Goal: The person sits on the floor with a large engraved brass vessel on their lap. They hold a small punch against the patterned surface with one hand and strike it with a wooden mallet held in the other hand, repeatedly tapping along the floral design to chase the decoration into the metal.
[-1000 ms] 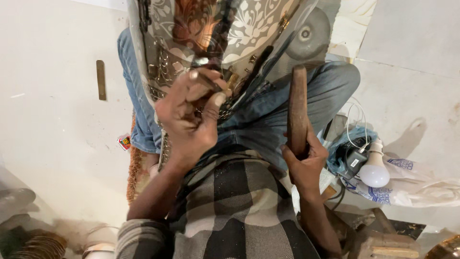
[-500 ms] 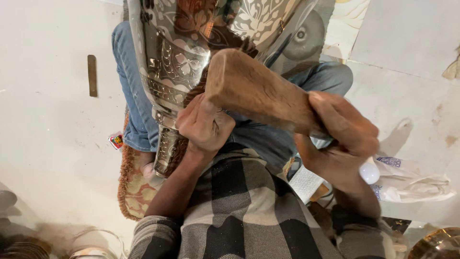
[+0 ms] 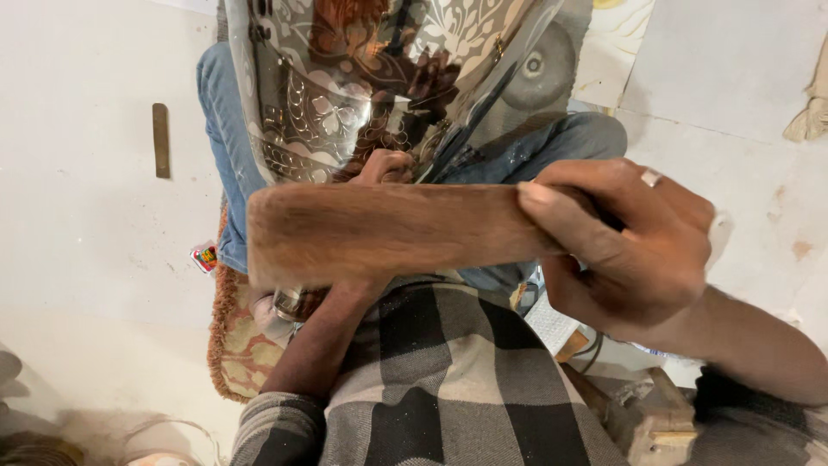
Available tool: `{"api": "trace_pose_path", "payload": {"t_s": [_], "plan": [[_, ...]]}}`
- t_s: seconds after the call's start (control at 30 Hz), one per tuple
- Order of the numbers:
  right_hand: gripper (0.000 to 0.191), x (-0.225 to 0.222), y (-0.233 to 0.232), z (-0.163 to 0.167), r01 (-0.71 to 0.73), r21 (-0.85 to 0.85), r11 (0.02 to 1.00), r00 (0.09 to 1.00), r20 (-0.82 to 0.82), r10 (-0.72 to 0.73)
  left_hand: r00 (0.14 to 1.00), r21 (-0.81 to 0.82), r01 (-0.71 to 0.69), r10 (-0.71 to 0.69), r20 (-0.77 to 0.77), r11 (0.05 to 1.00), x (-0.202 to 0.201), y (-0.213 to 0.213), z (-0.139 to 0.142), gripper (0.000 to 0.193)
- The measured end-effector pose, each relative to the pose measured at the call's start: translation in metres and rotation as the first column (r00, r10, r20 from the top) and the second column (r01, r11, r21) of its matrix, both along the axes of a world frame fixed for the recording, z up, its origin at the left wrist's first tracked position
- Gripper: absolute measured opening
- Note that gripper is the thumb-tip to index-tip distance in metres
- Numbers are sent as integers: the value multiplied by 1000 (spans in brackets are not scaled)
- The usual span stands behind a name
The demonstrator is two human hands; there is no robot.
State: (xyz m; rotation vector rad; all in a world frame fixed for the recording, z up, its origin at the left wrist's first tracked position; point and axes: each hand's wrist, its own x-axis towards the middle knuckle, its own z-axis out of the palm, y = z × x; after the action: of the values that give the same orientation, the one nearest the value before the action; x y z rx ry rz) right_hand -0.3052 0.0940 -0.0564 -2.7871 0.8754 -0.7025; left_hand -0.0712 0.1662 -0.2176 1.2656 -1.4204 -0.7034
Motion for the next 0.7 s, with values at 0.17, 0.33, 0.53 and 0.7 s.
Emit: {"api": "trace_pose_path", "payload": {"t_s": [0.17, 0.33, 0.53, 0.7], "plan": [[41, 7, 2, 5, 18, -58, 998, 999, 35, -16, 889, -301, -277, 362, 281, 913, -12, -2, 18, 20], [50, -2, 6, 6, -77, 62, 995, 990, 120, 69, 948, -217, -61, 125, 293, 974, -1, 3, 32, 47], [38, 2, -3, 8, -55, -236, 970, 985, -169, 14, 980, -104, -31, 50, 191, 994, -1, -12, 45, 56], [41, 11, -6, 35, -32, -46, 998, 985, -174, 23, 865, -340, -244, 363, 347, 908, -4, -7, 32, 37]]}}
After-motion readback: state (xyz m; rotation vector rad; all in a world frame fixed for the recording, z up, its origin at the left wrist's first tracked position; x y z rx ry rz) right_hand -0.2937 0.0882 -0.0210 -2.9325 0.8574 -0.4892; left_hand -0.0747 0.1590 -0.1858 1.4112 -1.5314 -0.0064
